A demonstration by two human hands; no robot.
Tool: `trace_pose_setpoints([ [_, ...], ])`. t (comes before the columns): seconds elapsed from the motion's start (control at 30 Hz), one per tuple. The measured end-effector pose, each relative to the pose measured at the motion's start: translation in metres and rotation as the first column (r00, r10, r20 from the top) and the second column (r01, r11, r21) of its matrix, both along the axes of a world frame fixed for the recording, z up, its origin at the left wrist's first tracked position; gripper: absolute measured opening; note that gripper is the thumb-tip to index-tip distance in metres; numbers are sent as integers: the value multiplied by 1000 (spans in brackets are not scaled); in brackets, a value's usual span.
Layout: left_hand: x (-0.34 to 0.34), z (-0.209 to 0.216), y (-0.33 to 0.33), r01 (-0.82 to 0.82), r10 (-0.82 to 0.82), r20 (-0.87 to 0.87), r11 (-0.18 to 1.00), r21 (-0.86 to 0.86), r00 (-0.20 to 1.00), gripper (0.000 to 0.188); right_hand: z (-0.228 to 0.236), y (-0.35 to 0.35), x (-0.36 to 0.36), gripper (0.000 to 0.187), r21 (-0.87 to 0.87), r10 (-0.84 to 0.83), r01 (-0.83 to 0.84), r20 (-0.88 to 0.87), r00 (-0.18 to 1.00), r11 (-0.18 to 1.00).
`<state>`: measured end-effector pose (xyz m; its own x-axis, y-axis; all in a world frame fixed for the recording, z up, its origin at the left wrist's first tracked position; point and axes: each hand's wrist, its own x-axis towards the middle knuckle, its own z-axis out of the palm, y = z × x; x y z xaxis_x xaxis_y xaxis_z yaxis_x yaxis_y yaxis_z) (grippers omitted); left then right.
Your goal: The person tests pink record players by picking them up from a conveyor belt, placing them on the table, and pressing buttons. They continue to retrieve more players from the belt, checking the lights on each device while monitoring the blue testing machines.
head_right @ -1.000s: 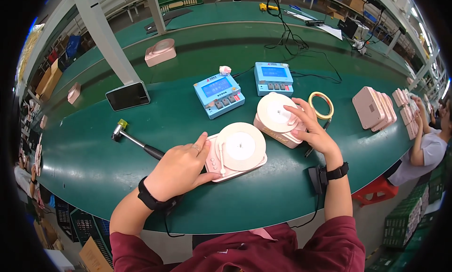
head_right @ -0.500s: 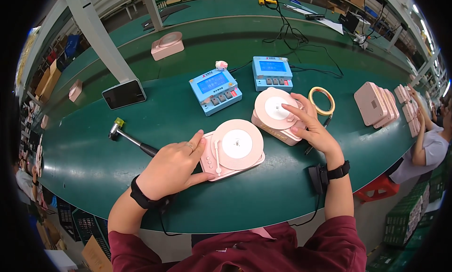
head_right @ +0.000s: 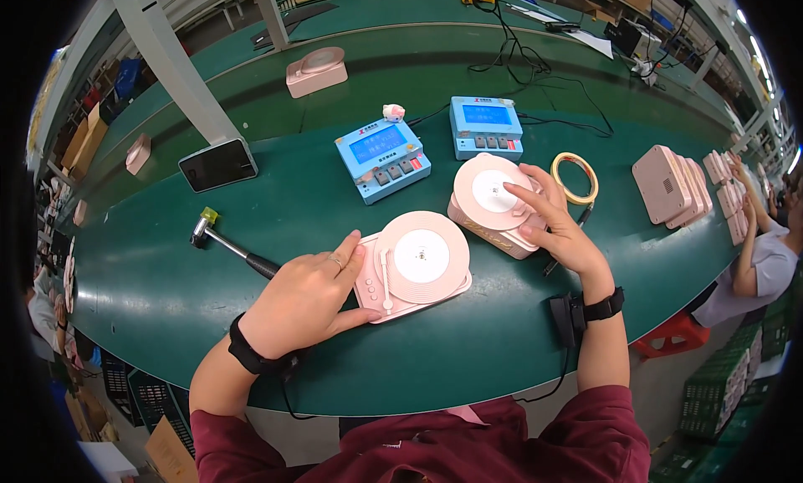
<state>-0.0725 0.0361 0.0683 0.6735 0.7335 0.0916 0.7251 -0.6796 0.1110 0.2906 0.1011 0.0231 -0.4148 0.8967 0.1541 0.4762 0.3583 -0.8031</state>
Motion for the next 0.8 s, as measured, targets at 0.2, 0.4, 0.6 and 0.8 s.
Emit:
trace_pose_setpoints([
  [0.2,-1,-1,1,4,-4,13,1000,12,1000,76,0,0,-2,59,1,-11,11,3,1000,1000],
  [0.4,-4,6,3,-1,2,72,1000,-14,997,65,2,1,-3,59,5,-4,4,6,1000,1000],
  [0.6,-32,34,78,-101,113,212,993,-68,971,36,3,-1,2,63,84,-34,29,61,998,996],
  [0.8,-69,31,244,-334,326,99,939,85,940,59,5,-1,-8,71,200,-48,25,109,993,979],
])
